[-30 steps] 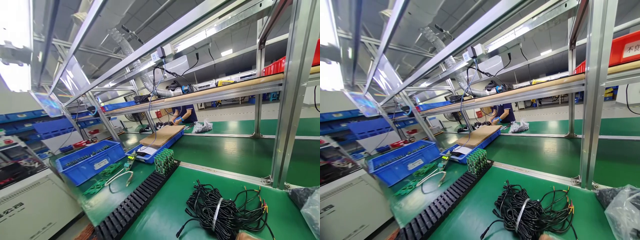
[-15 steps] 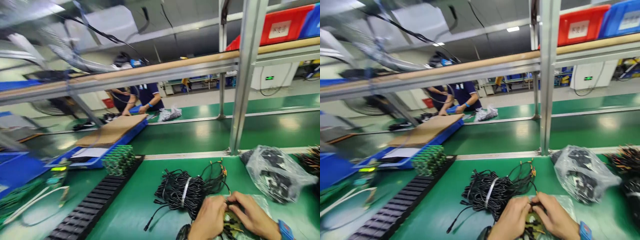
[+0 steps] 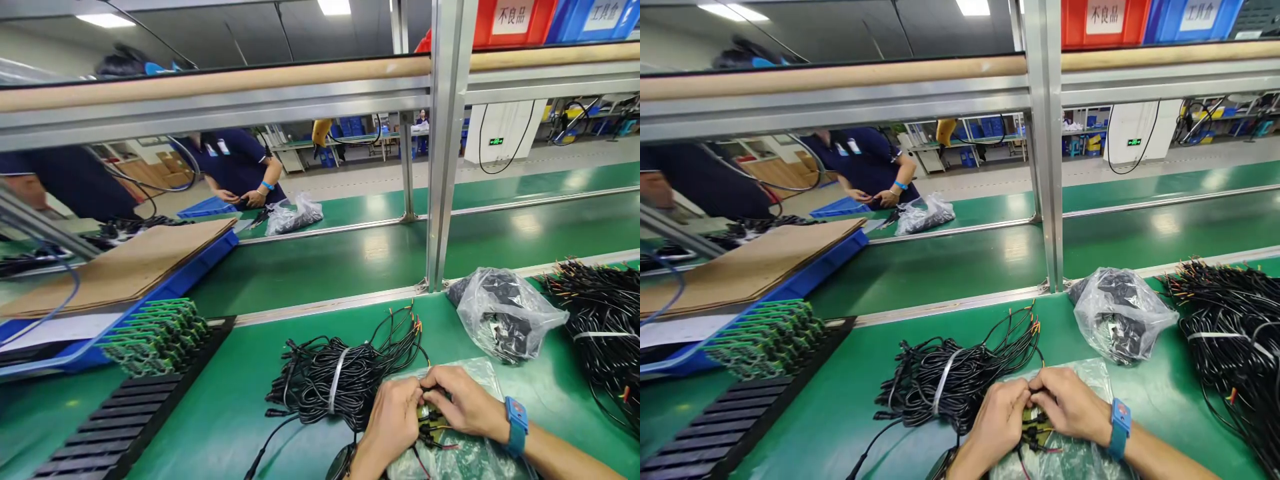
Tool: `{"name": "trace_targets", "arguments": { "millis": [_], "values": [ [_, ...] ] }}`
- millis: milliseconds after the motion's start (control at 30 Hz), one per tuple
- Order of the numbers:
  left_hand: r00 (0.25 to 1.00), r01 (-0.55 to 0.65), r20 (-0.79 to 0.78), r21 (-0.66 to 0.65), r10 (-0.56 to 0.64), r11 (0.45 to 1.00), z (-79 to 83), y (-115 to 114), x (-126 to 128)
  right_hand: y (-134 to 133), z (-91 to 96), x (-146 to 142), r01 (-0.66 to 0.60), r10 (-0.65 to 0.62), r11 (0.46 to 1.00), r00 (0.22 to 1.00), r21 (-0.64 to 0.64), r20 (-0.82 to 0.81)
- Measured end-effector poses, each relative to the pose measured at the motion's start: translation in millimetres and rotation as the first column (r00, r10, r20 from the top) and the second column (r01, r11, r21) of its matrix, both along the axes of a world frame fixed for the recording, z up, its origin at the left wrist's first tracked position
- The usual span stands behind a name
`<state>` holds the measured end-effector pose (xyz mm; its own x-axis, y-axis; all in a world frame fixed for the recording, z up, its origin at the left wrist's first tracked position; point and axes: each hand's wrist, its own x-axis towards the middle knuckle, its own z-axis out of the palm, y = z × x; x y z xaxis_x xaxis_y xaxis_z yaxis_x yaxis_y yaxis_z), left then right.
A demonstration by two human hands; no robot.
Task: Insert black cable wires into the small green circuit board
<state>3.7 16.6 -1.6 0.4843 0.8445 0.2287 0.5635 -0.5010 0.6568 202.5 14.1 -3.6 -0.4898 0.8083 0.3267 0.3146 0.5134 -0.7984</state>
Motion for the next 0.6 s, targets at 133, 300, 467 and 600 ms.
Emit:
{"name": "trace_targets", "arguments": {
  "millis": [133,300,467,600],
  "values": [
    [0.999,0.018,-0.051,0.005,-0.018,1.000,0.7,-0.4,-0.4,1.2,1.2,1.6,-0.011,0.011,1.000,1.000,0.018,0.020],
    [0.992,0.016,-0.123,0.011,-0.015,1.000,5.8,-2.7,-2.4,2.5,2.0,7.3,0.037,-0.037,0.999,0.998,-0.009,0.052],
    [0.991,0.016,-0.134,0.113,-0.001,0.994,4.9,0.5,-4.1,3.6,-1.0,8.0,0.055,-0.053,0.997,0.998,-0.048,0.036],
    [0.998,0.006,-0.055,0.086,-0.002,0.996,0.6,2.2,-3.2,2.0,-4.1,5.3,0.048,-0.047,0.998,0.999,-0.052,0.028]
  ]
}}
